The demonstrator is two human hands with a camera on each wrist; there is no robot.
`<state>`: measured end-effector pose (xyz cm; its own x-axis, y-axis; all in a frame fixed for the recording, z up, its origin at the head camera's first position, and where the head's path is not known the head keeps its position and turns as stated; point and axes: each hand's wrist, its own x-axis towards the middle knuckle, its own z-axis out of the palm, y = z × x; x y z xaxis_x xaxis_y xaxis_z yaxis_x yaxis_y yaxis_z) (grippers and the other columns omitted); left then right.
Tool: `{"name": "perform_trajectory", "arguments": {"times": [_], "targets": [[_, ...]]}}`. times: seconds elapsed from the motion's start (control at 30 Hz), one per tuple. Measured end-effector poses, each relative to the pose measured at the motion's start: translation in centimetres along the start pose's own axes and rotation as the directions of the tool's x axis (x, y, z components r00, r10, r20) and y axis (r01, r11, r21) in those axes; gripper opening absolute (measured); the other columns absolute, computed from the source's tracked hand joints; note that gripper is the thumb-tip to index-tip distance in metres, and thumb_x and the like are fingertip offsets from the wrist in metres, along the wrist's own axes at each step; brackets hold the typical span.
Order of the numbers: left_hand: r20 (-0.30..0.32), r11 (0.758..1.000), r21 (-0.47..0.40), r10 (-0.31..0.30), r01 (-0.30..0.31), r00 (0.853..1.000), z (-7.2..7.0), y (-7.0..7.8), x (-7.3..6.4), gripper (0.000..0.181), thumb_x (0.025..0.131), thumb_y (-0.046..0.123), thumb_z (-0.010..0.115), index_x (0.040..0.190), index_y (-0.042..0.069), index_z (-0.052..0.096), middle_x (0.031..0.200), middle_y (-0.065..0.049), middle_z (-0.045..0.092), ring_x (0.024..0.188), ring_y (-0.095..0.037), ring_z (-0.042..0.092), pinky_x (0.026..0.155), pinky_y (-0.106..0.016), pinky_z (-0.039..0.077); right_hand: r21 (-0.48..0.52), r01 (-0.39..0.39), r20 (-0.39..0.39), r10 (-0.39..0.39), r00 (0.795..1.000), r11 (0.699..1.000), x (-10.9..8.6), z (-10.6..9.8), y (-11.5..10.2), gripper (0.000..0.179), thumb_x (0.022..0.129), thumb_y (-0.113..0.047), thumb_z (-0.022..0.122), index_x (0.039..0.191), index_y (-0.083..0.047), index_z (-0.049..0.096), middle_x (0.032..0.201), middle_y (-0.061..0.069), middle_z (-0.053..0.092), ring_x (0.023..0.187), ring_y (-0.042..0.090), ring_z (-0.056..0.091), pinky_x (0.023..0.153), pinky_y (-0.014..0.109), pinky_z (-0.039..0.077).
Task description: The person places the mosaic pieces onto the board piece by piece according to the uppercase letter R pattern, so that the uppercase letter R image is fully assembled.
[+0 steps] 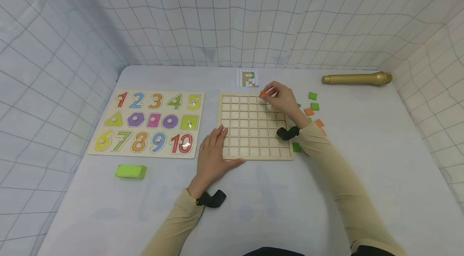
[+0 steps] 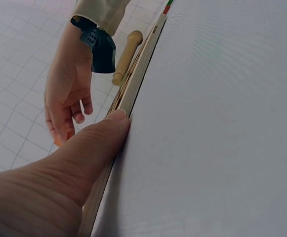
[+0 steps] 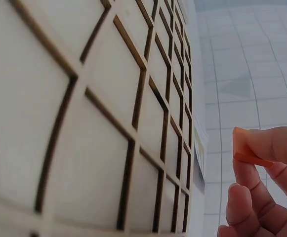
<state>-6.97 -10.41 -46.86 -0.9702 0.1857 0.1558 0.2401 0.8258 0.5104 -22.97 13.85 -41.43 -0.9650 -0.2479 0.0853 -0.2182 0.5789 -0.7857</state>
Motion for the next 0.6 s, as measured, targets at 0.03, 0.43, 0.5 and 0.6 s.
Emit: {"name": "perform_trajectory", "arguments": {"times": [0.03,0.43,0.5,0.6], "targets": [[0.003,1.000,0.002,0.000,0.000,1.000,0.0,0.0,0.0,0.103,0.069,0.060,0.075,0.147,0.007,0.034,0.152,-0.009,0.027,0.138,-0.027,0.021,0.110,-0.043,0.017,-0.002,0.004,0.018,-0.004,1.000,1.000,0.1,0.4,-0.2,0.023,0.089,-0.024,0.069,0.103,-0.008,0.061,0.095,0.010,0.066,0.071,0.021,0.058,0.054,0.028,0.041],[-0.002,1.000,0.005,0.009,-0.009,1.000,-0.1,0.1,0.1,0.103,0.069,0.060,0.075,0.146,0.005,0.035,0.151,-0.010,0.029,0.138,-0.027,0.022,0.110,-0.044,0.018,-0.074,0.049,0.150,-0.038,0.988,0.996,0.9,3.8,-2.0,0.020,0.086,-0.028,0.072,0.098,-0.012,0.071,0.086,0.003,0.069,0.071,0.018,0.060,0.060,0.031,0.044],[-0.001,1.000,0.006,0.009,-0.009,1.000,-0.1,0.1,0.0,0.103,0.069,0.061,0.074,0.146,0.005,0.035,0.151,-0.010,0.029,0.138,-0.027,0.022,0.110,-0.044,0.017,-0.073,0.039,0.164,-0.027,0.986,0.997,0.9,4.1,-2.2,0.019,0.086,-0.027,0.072,0.098,-0.012,0.071,0.086,0.002,0.068,0.074,0.018,0.060,0.063,0.032,0.045],[-0.005,1.000,0.005,0.011,-0.011,1.000,-0.2,0.2,0.0,0.102,0.069,0.060,0.075,0.146,0.005,0.035,0.151,-0.010,0.029,0.138,-0.027,0.022,0.110,-0.043,0.017,-0.077,0.034,0.176,-0.020,0.984,0.996,0.9,4.3,-2.3,0.018,0.086,-0.025,0.071,0.097,-0.011,0.071,0.085,0.003,0.067,0.075,0.019,0.059,0.064,0.033,0.045]]}}
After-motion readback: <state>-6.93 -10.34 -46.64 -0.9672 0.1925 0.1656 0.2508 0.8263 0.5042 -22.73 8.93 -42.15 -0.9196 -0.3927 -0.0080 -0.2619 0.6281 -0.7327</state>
